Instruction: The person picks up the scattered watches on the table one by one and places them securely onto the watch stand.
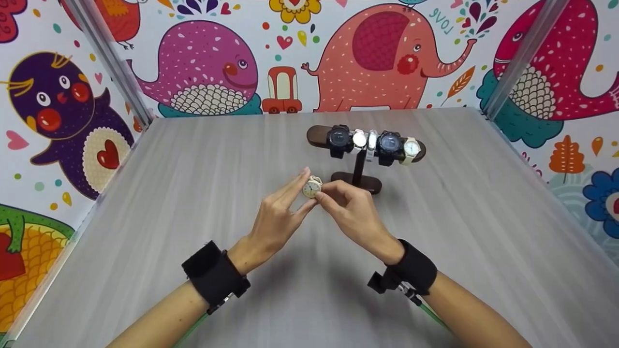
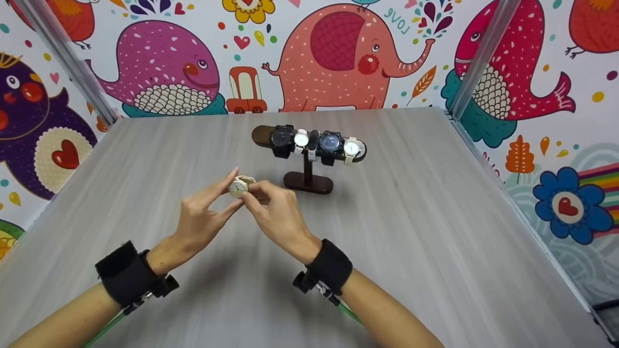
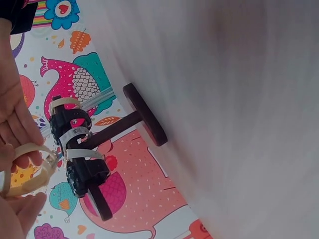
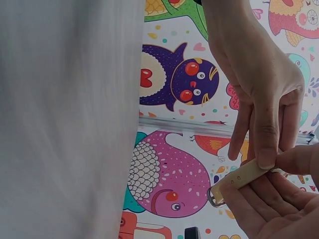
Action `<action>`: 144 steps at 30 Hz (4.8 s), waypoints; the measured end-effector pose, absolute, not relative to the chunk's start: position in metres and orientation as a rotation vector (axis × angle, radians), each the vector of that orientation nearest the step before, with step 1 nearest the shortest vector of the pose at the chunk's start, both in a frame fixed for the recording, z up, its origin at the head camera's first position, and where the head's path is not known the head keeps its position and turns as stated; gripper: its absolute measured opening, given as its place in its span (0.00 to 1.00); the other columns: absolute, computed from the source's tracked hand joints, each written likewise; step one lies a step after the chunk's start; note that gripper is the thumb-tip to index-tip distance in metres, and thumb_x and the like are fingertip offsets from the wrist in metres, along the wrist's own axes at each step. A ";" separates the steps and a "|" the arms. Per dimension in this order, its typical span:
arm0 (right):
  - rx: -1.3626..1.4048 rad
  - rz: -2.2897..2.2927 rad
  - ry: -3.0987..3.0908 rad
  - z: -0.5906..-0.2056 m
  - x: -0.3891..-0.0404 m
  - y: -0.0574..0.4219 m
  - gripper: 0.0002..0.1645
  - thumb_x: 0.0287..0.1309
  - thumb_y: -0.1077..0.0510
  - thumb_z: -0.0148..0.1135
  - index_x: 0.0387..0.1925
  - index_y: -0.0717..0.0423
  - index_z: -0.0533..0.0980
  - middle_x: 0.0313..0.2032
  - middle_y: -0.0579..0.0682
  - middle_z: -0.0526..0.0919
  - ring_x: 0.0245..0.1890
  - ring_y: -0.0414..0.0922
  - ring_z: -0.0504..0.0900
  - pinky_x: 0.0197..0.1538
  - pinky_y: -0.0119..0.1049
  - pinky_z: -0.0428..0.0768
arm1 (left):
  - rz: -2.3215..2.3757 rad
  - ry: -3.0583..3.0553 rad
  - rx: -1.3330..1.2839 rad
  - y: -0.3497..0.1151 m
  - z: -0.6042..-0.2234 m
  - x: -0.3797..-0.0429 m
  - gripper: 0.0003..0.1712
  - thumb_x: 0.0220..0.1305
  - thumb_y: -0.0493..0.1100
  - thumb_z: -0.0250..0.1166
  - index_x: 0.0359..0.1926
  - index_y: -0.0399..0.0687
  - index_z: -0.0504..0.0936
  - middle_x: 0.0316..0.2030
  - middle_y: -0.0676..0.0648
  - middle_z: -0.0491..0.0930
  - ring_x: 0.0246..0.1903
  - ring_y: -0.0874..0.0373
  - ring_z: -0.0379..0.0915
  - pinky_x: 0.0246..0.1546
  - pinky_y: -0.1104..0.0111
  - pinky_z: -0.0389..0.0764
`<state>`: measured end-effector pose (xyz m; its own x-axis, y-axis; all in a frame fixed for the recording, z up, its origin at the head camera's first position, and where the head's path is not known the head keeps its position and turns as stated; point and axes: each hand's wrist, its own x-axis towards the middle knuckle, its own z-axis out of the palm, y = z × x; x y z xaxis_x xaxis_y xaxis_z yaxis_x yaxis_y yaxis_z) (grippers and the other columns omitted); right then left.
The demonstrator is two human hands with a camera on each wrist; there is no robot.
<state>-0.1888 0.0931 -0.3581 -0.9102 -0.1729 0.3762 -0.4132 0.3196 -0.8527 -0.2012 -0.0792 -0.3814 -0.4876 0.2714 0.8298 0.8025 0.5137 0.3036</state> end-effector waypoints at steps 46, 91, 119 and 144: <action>0.549 0.591 -2.314 -0.363 -0.233 0.227 0.39 0.55 0.56 0.72 0.64 0.70 0.71 0.63 0.66 0.74 0.68 0.61 0.71 0.70 0.51 0.72 | -0.904 -2.529 -0.784 -0.097 -0.344 -0.316 0.30 0.70 0.37 0.61 0.69 0.25 0.66 0.67 0.28 0.69 0.65 0.38 0.72 0.65 0.53 0.74; 0.501 0.569 -2.527 -0.359 -0.268 0.269 0.24 0.64 0.74 0.58 0.61 0.68 0.73 0.55 0.65 0.80 0.56 0.59 0.81 0.59 0.53 0.81 | -0.952 -2.842 -0.860 -0.081 -0.340 -0.353 0.31 0.74 0.36 0.55 0.74 0.31 0.60 0.66 0.30 0.70 0.64 0.40 0.70 0.70 0.52 0.70; 0.519 0.534 -2.547 -0.357 -0.270 0.268 0.23 0.63 0.75 0.58 0.60 0.68 0.73 0.55 0.64 0.80 0.56 0.58 0.81 0.58 0.53 0.81 | -1.138 -2.884 -0.870 -0.076 -0.333 -0.358 0.34 0.73 0.39 0.59 0.76 0.44 0.60 0.63 0.35 0.76 0.47 0.52 0.75 0.49 0.63 0.76; 0.513 0.518 -2.531 -0.357 -0.271 0.266 0.25 0.62 0.75 0.59 0.61 0.68 0.73 0.55 0.65 0.80 0.55 0.59 0.82 0.56 0.52 0.83 | -1.168 -2.799 -0.967 -0.074 -0.337 -0.361 0.34 0.69 0.42 0.64 0.73 0.50 0.66 0.74 0.45 0.63 0.70 0.48 0.66 0.68 0.53 0.72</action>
